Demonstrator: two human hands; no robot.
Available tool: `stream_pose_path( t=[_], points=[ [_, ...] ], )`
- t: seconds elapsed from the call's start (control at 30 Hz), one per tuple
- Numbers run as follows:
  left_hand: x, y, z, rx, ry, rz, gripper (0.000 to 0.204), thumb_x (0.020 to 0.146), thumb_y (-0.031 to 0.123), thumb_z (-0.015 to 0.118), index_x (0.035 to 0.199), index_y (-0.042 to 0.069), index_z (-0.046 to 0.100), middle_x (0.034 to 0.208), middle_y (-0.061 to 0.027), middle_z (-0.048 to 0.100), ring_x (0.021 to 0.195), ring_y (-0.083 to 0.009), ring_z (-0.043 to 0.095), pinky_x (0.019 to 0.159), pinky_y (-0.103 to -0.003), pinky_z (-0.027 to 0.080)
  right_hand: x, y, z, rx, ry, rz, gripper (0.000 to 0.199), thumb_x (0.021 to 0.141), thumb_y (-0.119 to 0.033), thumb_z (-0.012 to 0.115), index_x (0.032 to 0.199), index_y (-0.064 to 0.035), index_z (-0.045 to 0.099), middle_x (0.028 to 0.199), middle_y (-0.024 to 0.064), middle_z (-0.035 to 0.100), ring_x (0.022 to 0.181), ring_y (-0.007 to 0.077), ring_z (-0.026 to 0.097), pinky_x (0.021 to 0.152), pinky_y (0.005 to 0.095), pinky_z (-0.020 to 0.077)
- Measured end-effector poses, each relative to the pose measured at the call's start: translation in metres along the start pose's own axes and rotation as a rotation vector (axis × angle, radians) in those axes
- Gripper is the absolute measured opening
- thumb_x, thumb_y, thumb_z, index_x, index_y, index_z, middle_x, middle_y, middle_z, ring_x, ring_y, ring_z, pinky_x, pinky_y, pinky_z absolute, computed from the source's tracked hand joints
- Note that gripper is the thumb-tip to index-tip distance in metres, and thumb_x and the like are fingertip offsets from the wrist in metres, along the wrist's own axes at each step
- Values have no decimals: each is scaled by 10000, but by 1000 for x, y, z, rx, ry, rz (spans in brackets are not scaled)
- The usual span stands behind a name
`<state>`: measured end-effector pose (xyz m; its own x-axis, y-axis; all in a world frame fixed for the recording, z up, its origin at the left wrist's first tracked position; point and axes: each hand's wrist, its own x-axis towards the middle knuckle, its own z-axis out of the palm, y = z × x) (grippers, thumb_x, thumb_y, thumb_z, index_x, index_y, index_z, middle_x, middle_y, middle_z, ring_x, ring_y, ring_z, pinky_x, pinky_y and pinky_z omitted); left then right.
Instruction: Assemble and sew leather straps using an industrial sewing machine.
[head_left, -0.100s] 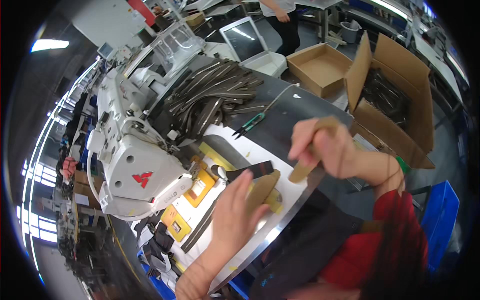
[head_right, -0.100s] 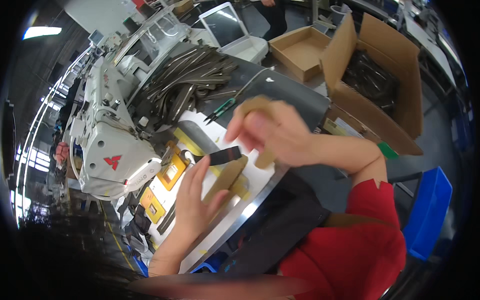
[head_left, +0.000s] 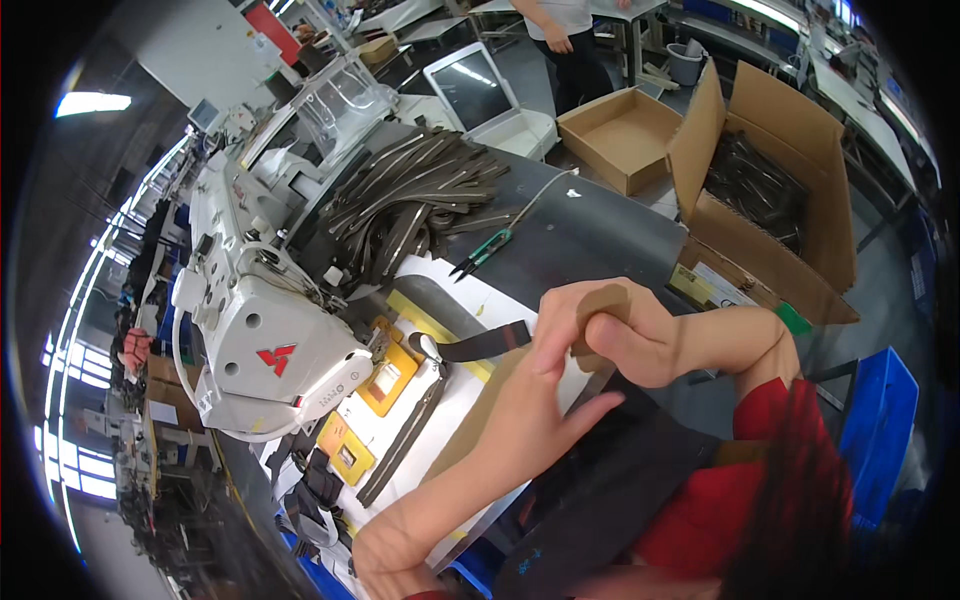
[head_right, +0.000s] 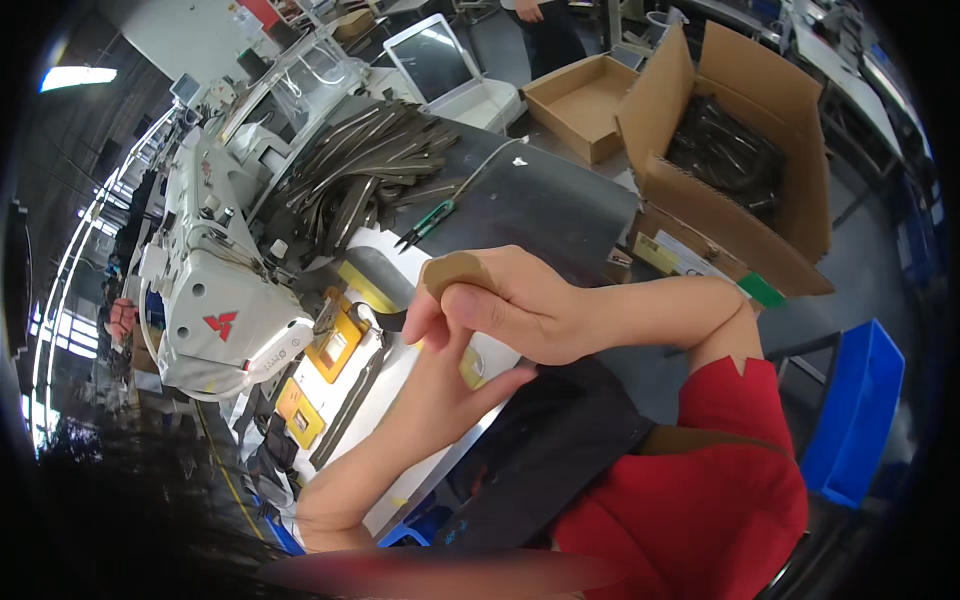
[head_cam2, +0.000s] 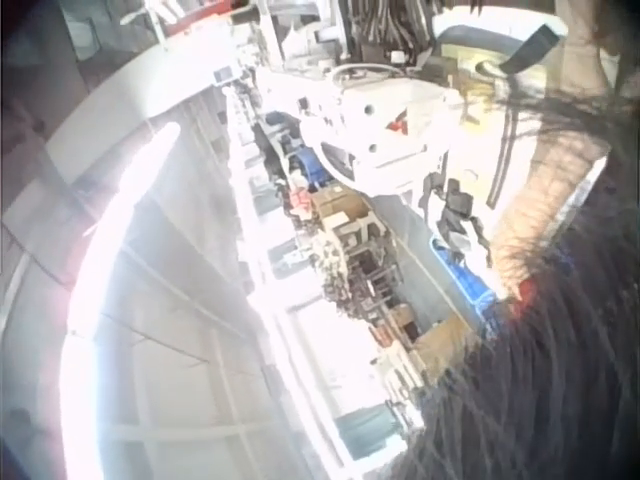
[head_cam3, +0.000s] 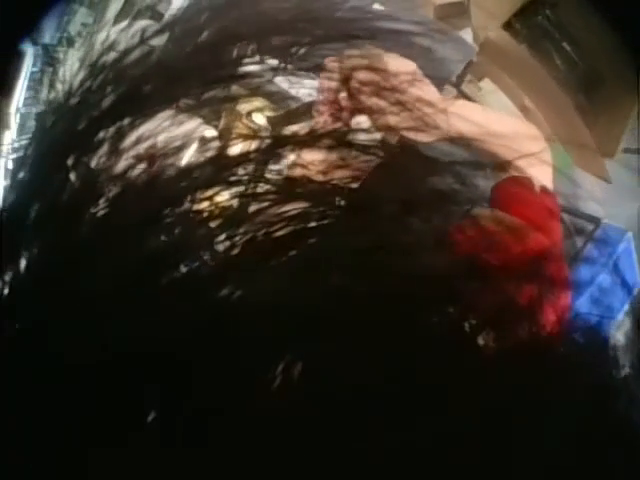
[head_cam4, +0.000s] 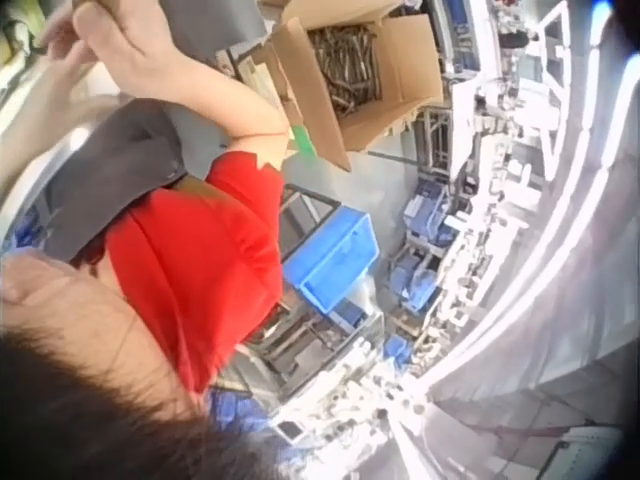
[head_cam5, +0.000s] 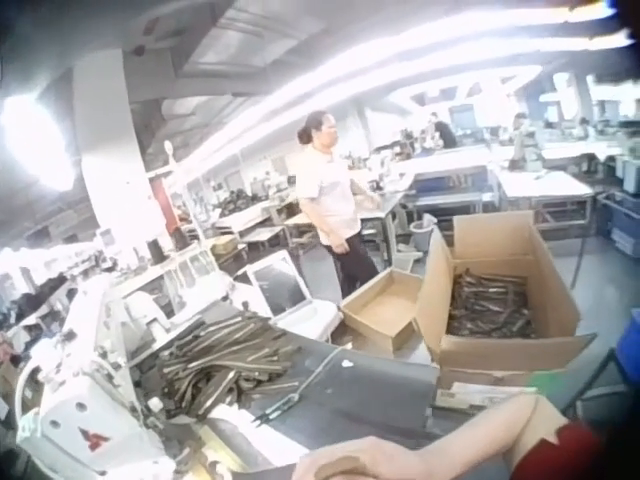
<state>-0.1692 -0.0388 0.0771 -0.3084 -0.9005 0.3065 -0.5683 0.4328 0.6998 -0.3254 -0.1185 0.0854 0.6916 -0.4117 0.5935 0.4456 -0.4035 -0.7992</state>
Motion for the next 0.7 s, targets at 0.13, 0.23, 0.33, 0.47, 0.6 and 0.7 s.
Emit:
stream_pose_path(
  t=[0.13,0.23,0.33,0.47,0.6,0.7],
  points=[
    [22,11,17,-315,-240,-277,198,871,145,590,1005,6,634,1024,-112,602,919,-203,570,763,-299,455,-36,-19,-25,-216,296,34,366,992,-280,374,1064,13,579,1047,111,598,1003,175,559,885,297,409],
    [30,-2,30,-284,-37,50,224,948,85,442,987,-9,642,1062,-61,573,784,-88,548,672,-208,441,-71,2,-20,-51,407,235,355,994,-240,369,1167,12,548,1149,107,571,1082,181,533,949,305,383],
    [30,-5,50,-326,40,-139,257,940,70,420,1091,13,619,1337,-98,389,953,-154,550,834,-267,432,-93,18,-1,256,498,298,372,981,-229,426,1292,-31,473,1238,90,525,1150,153,493,974,302,384],
    [39,-6,59,165,16,75,290,892,51,453,1124,71,625,1390,-114,394,1331,-289,305,1074,-404,259,-107,40,-1,1053,445,420,375,941,-195,522,1284,-55,465,1195,57,544,1089,148,537,919,312,438],
    [30,-15,67,-76,-224,-79,341,865,62,490,1194,67,575,1285,-122,510,1245,-277,418,1036,-366,320,-118,48,-7,795,406,643,358,841,-150,671,1165,-42,565,1074,36,601,990,109,570,865,271,456],
    [16,-13,70,-192,-375,-95,347,882,80,485,1223,60,545,1289,-122,505,1193,-281,461,1012,-355,346,-127,40,-14,462,153,695,256,811,-97,687,1051,-27,631,971,26,628,923,87,574,825,252,455]
  ],
)
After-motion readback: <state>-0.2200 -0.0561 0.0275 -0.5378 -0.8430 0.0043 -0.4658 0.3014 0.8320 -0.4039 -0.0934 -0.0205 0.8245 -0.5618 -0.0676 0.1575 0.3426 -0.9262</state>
